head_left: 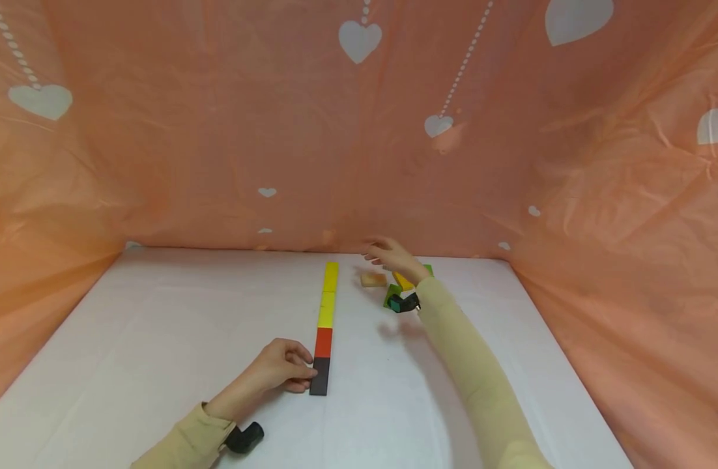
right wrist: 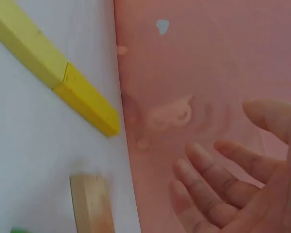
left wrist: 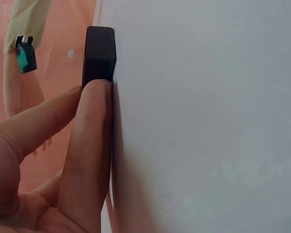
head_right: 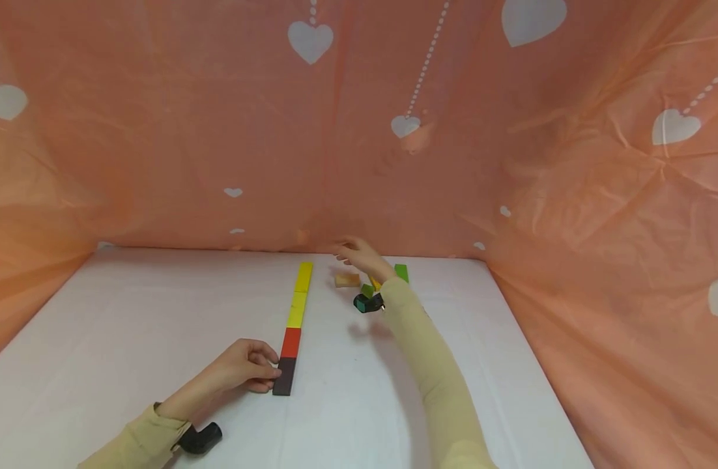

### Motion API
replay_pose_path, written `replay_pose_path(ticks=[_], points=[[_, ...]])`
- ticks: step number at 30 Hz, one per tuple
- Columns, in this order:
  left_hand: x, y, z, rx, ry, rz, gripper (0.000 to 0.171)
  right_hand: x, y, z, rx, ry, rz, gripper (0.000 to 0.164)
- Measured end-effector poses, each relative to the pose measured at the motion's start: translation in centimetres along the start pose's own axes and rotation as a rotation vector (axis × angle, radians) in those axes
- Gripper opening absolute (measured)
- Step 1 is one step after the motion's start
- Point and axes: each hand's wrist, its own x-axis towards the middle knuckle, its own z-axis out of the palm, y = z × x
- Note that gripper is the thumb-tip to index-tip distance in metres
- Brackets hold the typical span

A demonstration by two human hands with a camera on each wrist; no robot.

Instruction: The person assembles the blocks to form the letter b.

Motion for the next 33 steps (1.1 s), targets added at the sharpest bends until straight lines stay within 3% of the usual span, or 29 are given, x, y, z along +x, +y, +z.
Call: replay_pose_path(ticks=[16,22,33], points=[[-0.1,0.2,-0.2,0.000,0.006,-0.014,0.027,-3.7,3.7,-2.5,-0.082,-0.026,-0.079,0.036],[0.1,0.0,-0.2,-0.003,0.001,-0.008,0.027,-5.0,5.0,-2.7,-0.165,-0.105,-0.139,0.041],[0.0,0.0,0.1,-0.012,0.003,-0.008,0.027,-6.1,6.3,-2.8,-0.254,-0.116,-0.242,0.046]])
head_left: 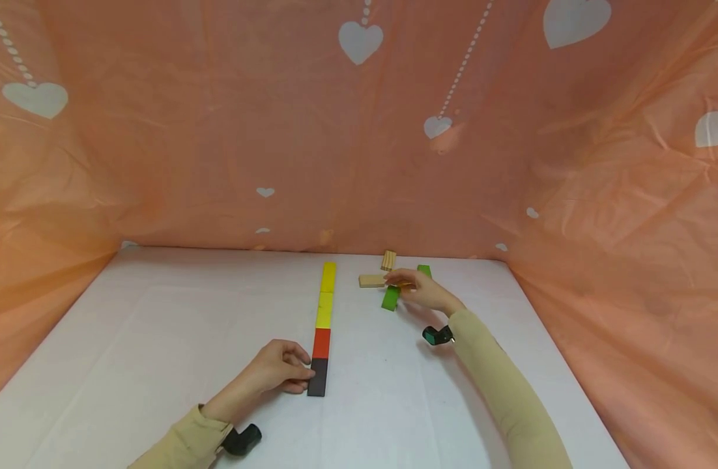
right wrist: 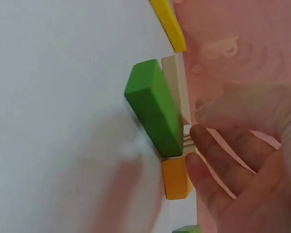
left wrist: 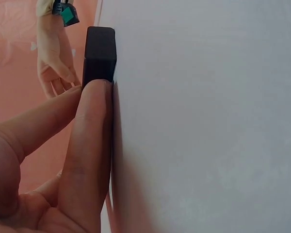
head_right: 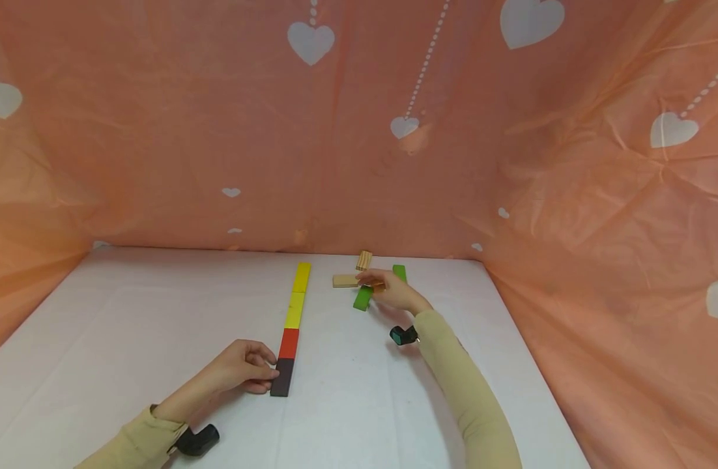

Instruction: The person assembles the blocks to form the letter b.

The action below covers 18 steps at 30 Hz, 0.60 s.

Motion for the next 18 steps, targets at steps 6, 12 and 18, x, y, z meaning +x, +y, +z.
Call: replay_pose_path(ticks=[6,12,18], points=[[0.1,0.0,-0.1,-0.001,0.004,-0.009,0.027,0.0,0.1,0.6,-0.104,0.028,-0.052,0.045],[0.0,-0.1,0.0,0.003,0.009,-0.009,0.027,0.3,0.1,1.2,-0.137,0.045,0.052,0.044],[-0.1,0.1,0.0,0.005,0.007,-0.002,0.027,0.6,0.2,1.5,-0.169,0.056,0.097,0.040]])
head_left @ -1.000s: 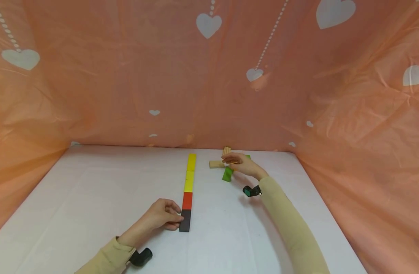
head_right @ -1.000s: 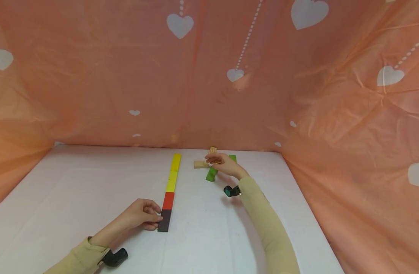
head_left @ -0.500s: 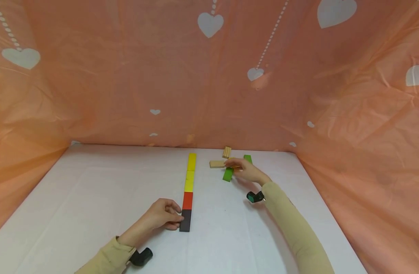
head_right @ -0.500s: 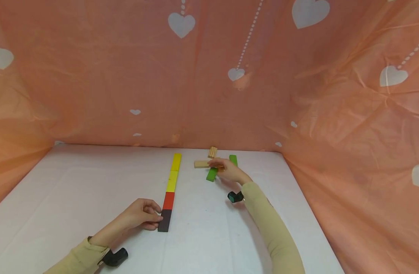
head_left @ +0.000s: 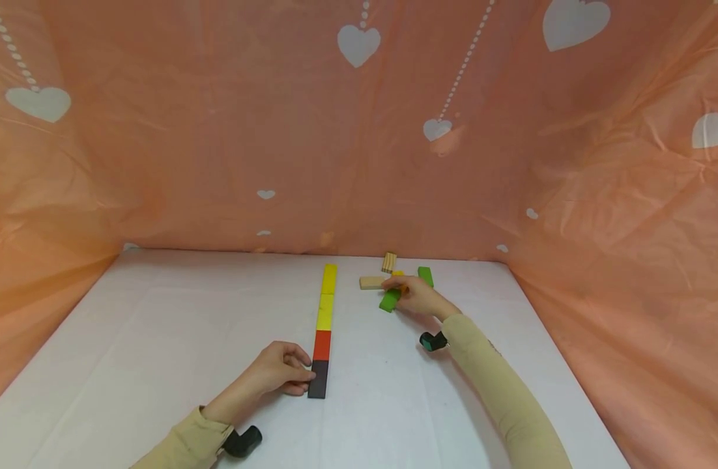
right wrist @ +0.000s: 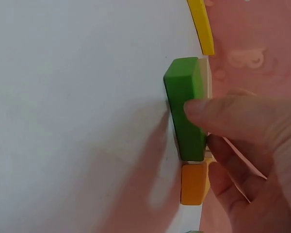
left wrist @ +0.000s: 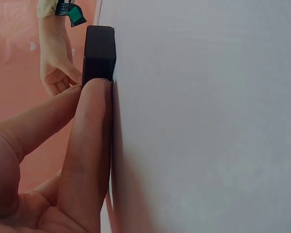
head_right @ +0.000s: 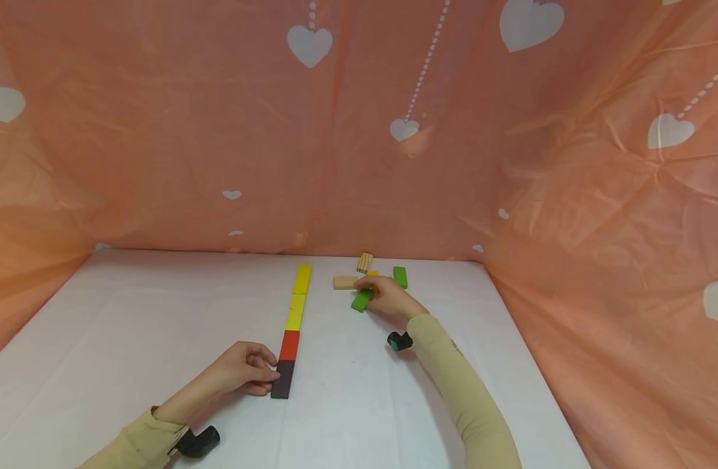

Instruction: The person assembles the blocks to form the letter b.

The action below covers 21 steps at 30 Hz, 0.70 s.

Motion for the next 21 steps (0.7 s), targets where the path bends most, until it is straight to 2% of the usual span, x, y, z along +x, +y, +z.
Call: replay_pose_path(ticks=[10,16,21], points=[[-0.08,0.18,-0.04,0.009,-0.006,-0.001,0.027,-0.15,-0.07,0.29,-0.033,0.013,0.044,0.049],[0.03,0.17,-0.04,0.019,-0.004,-0.004,0.027,-0.12,0.44,0.55,-0.041,0.008,0.027,0.052],[0.13,0.15,-0.18,0.020,-0.008,-0.004,0.027,-0.40,0.59,0.66,-0.035,-0.019,-0.008,0.048]])
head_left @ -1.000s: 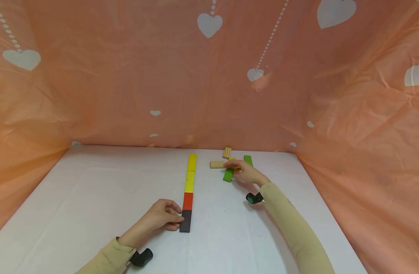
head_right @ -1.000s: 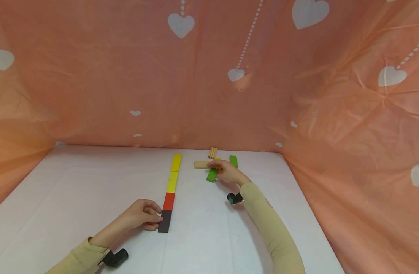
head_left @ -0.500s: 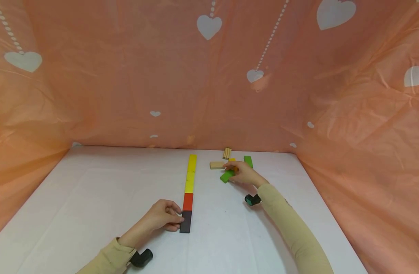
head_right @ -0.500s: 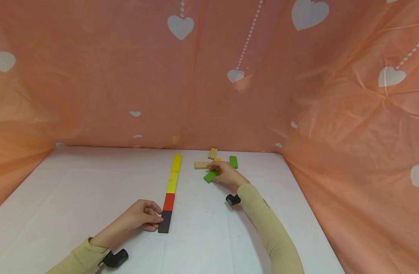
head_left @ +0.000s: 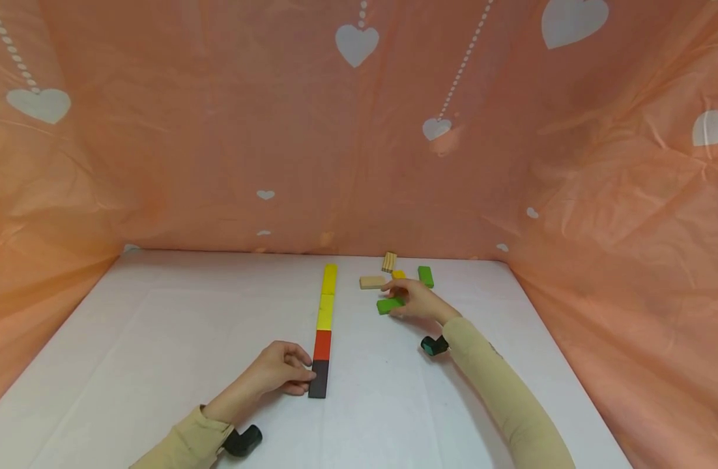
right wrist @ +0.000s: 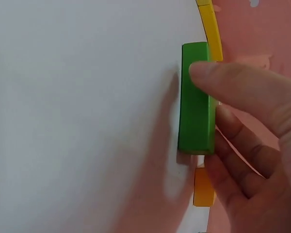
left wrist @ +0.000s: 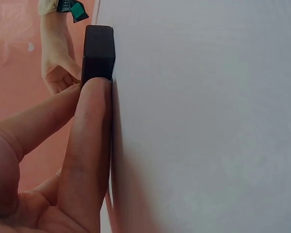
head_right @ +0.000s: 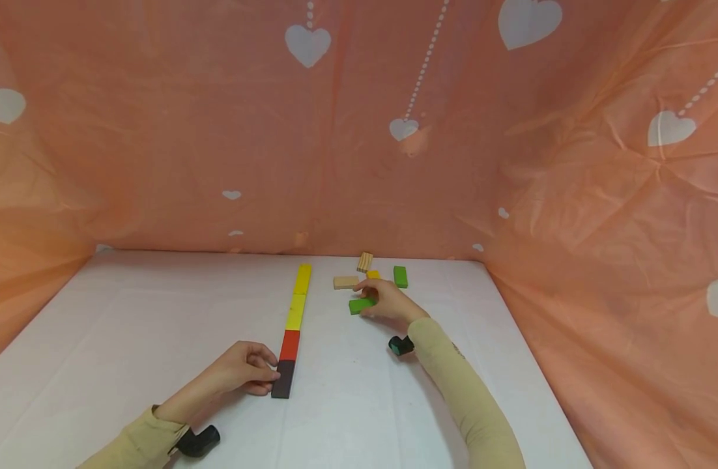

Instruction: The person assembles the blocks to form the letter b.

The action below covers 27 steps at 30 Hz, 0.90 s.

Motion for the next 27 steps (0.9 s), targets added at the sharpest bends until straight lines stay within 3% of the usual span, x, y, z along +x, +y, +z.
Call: replay_pose_path(ticks=[12,20,27], points=[[0.2,0.0,0.3,0.034,0.043,-0.049,0.027,-1.0,-0.3,0.4,0.015,-0.041,-0.013,0.039],[0.2,-0.3,0.0,0.010,0.009,-0.010,0.028,-1.0,-0.9,0.6,0.018,-0.026,-0.020,0.038],[0.1,-0.3,-0.2,-0.010,-0.007,0.008,0.029,-0.8,-2.0,0.5,0.036,0.013,-0.094,0.038]])
